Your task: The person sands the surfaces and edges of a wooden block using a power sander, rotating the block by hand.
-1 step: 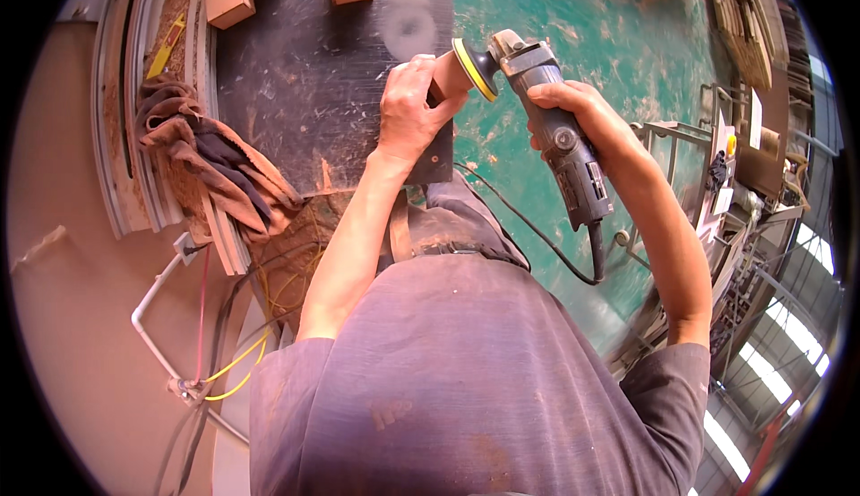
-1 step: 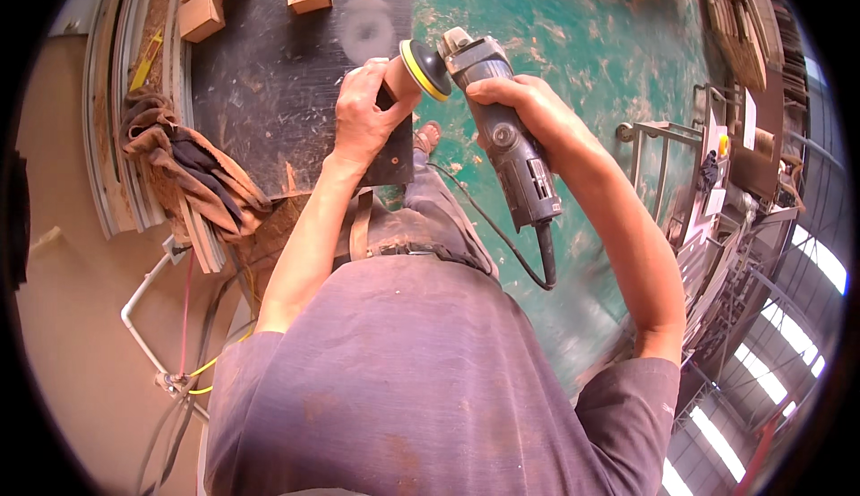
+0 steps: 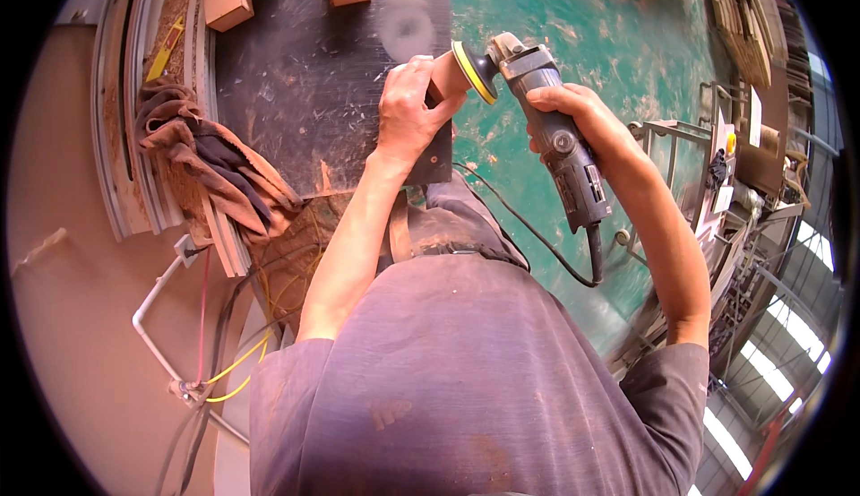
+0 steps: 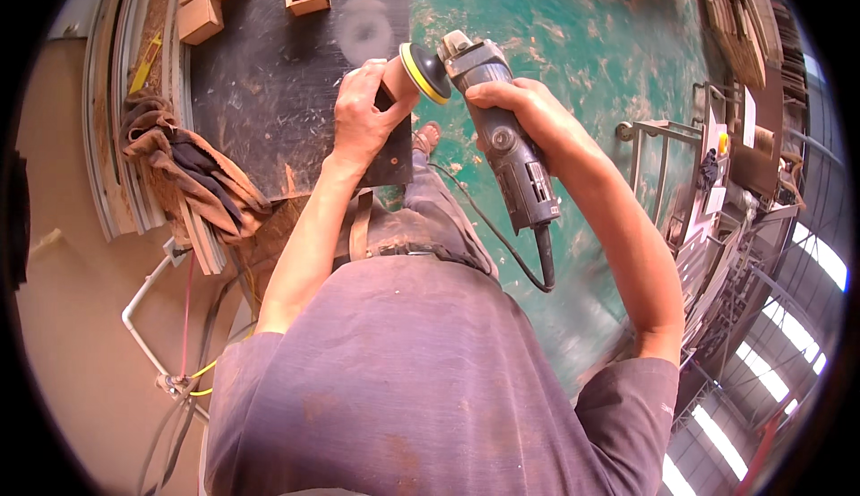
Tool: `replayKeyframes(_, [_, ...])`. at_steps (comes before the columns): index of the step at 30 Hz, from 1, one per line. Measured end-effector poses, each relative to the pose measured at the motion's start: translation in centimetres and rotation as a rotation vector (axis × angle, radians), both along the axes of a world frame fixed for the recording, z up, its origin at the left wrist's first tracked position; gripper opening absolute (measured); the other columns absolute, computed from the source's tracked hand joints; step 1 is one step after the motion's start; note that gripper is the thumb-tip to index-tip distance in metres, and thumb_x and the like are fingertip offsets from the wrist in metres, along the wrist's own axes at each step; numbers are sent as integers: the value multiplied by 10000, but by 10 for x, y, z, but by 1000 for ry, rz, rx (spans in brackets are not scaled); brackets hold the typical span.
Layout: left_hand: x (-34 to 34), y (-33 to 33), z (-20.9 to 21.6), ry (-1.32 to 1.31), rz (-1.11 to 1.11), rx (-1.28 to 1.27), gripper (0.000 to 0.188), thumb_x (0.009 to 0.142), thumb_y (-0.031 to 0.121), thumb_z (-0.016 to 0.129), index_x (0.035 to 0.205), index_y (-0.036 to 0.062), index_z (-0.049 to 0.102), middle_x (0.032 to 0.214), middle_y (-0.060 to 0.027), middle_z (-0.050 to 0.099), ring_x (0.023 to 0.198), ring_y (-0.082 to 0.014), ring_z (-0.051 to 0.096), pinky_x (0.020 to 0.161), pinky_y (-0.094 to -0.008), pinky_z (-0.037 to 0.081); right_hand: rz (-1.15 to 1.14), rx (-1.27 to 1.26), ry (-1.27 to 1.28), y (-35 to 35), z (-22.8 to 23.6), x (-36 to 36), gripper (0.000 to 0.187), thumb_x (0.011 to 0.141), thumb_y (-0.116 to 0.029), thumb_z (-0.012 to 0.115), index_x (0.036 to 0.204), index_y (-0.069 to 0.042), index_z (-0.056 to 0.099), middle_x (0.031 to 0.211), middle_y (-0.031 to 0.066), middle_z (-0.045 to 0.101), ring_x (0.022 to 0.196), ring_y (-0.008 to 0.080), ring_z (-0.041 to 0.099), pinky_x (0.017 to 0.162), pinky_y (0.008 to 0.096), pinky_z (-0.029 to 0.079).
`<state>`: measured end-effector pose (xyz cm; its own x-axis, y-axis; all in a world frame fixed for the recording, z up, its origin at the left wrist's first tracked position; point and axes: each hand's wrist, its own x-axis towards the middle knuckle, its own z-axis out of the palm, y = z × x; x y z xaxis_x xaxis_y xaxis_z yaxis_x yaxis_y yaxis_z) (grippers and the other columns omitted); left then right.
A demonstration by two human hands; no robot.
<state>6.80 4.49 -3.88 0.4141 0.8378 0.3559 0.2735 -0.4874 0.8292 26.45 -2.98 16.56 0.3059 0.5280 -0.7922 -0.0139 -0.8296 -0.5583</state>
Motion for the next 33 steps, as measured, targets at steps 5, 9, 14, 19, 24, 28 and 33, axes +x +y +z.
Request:
replayKeyframes(5, [2,-2,0,20,60,33,585,828,321,929,1254,-15,711,1236,-194,748,1166,-395,696,1054,-464,545,-66,3,-27,-28,-5,1,482,869,-433,797,1020,-2,643,820,123,679,636,205,682,562,364,560])
replayKeyframes(9, [2,-3,-2,41,56,49,612,822,339,936,1259,-22,705,1245,-194,746,1170,-393,694,1053,-468,547,-51,-53,25,-54,-8,11,487,884,-424,803,1104,-30,620,893,106,686,696,209,711,590,367,589])
replayKeyframes(14, [6,-12,1,80,146,-25,692,817,381,944,1299,-36,676,1301,-213,719,1230,-411,659,1076,-472,531,-164,-61,-2,-90,-14,19,506,898,-444,795,1126,-30,615,910,116,692,713,206,721,605,363,602])
replayKeyframes(19, [2,-42,16,106,241,-191,861,805,473,938,1375,-69,588,1460,-274,585,1360,-455,553,1162,-513,447,-281,-13,41,-114,-10,26,533,899,-468,799,1150,-43,598,940,117,699,723,206,726,616,354,614])
replayKeyframes(24, [-31,-22,34,270,-16,-102,867,756,402,967,1379,-55,575,1588,-302,433,1469,-487,439,1214,-548,388,-268,36,83,-121,-10,34,509,899,-450,790,1140,-43,602,905,116,696,717,202,721,610,351,608])
replayKeyframes(28, [-34,25,27,224,-424,-13,749,760,243,958,1383,0,619,1533,-239,538,1412,-440,528,1180,-495,450,-224,52,96,-103,-4,30,509,897,-453,790,1143,-46,608,907,115,696,714,199,718,610,350,608])
replayKeyframes(33, [-23,1,20,218,-223,31,481,779,172,923,1153,-6,678,1272,-184,647,1180,-400,636,1002,-477,536,-186,58,104,-80,-7,23,521,895,-474,796,1135,-47,618,914,111,706,731,196,726,616,349,607])
